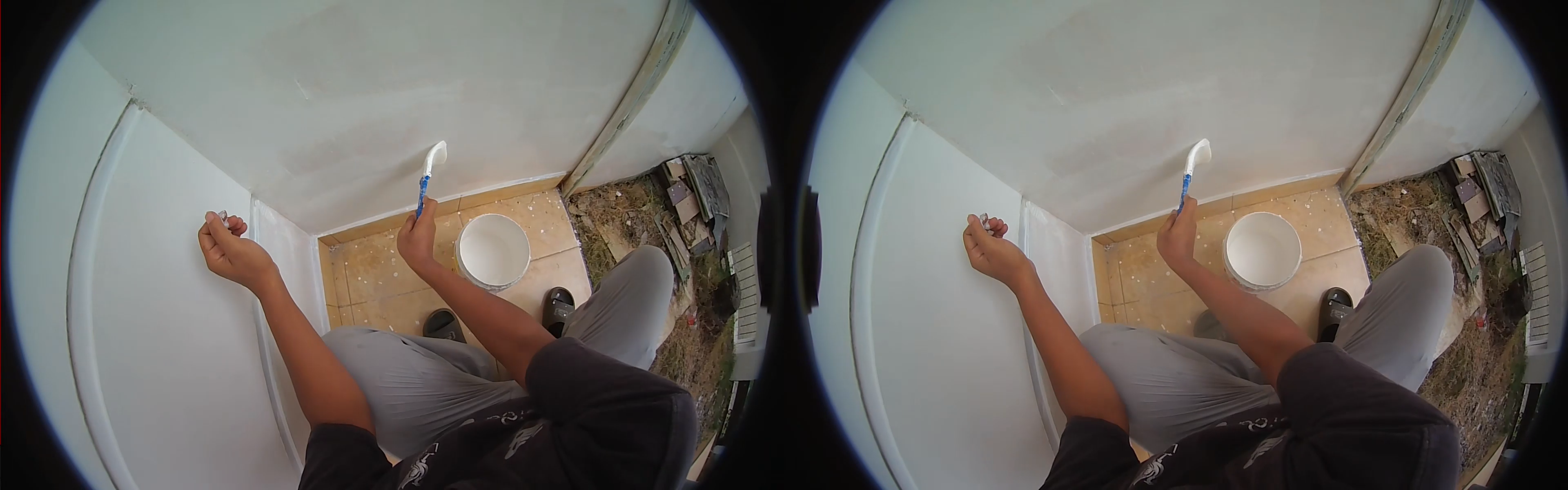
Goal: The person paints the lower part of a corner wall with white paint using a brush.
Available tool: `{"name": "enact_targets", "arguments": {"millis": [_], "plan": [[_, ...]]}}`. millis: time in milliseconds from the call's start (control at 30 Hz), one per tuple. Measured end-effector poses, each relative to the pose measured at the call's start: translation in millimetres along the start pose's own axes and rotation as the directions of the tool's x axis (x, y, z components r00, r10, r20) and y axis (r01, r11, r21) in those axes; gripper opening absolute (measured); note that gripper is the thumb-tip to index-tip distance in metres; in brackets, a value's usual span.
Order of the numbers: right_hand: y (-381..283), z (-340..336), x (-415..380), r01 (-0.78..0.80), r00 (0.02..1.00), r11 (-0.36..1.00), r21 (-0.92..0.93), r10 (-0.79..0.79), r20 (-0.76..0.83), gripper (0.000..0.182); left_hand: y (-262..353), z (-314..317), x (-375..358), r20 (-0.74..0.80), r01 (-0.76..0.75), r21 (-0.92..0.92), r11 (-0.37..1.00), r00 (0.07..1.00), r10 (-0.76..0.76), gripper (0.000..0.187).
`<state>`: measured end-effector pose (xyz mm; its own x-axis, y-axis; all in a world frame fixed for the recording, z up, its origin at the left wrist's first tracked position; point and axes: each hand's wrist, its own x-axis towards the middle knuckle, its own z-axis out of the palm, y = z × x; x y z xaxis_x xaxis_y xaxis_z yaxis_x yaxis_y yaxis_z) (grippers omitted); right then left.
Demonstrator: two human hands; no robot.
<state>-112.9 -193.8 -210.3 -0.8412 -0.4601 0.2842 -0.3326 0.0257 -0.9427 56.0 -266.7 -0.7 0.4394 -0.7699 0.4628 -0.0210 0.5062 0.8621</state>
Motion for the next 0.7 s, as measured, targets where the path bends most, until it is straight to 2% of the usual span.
{"name": "enact_targets", "arguments": {"millis": [133,200,300,400,467,600,700], "plan": [[-26.8,56.5,-47.0,0.115,0.965,0.992,0.057,-0.125,0.231,0.037,0.0,-1.0,2.1,-0.011,0.005,0.006,1.0,1.0,-0.005,0.031],[-38.3,69.0,-67.5,0.133,0.837,0.988,0.079,-0.155,0.524,0.037,1.0,-0.4,2.6,-0.015,-0.006,0.017,1.0,1.0,0.006,0.031],[-58.5,84.7,-77.6,0.113,0.587,0.993,-0.023,-0.048,0.808,0.037,2.9,2.1,2.5,-0.014,-0.005,0.028,1.0,1.0,0.005,0.032],[-56.1,91.0,-75.0,0.091,0.667,0.995,0.037,-0.089,0.739,0.035,3.8,5.2,1.1,-0.009,-0.003,0.016,1.0,1.0,0.003,0.032],[-39.6,82.8,-55.8,0.092,0.82,0.99,0.104,-0.135,0.556,0.033,3.8,5.8,1.5,0.002,-0.01,0.007,1.0,1.0,0.01,0.032],[-20.9,8.6,1.9,0.18,0.876,0.982,0.064,-0.19,0.444,0.029,3.3,7.4,-1.5,0.027,-0.003,-0.01,1.0,1.0,0.003,0.032],[5.9,-53.7,28.5,0.097,0.93,0.994,-0.058,-0.07,0.361,0.027,-0.2,5.5,-0.5,0.024,0.0,-0.032,1.0,1.0,0.0,0.032]]}}
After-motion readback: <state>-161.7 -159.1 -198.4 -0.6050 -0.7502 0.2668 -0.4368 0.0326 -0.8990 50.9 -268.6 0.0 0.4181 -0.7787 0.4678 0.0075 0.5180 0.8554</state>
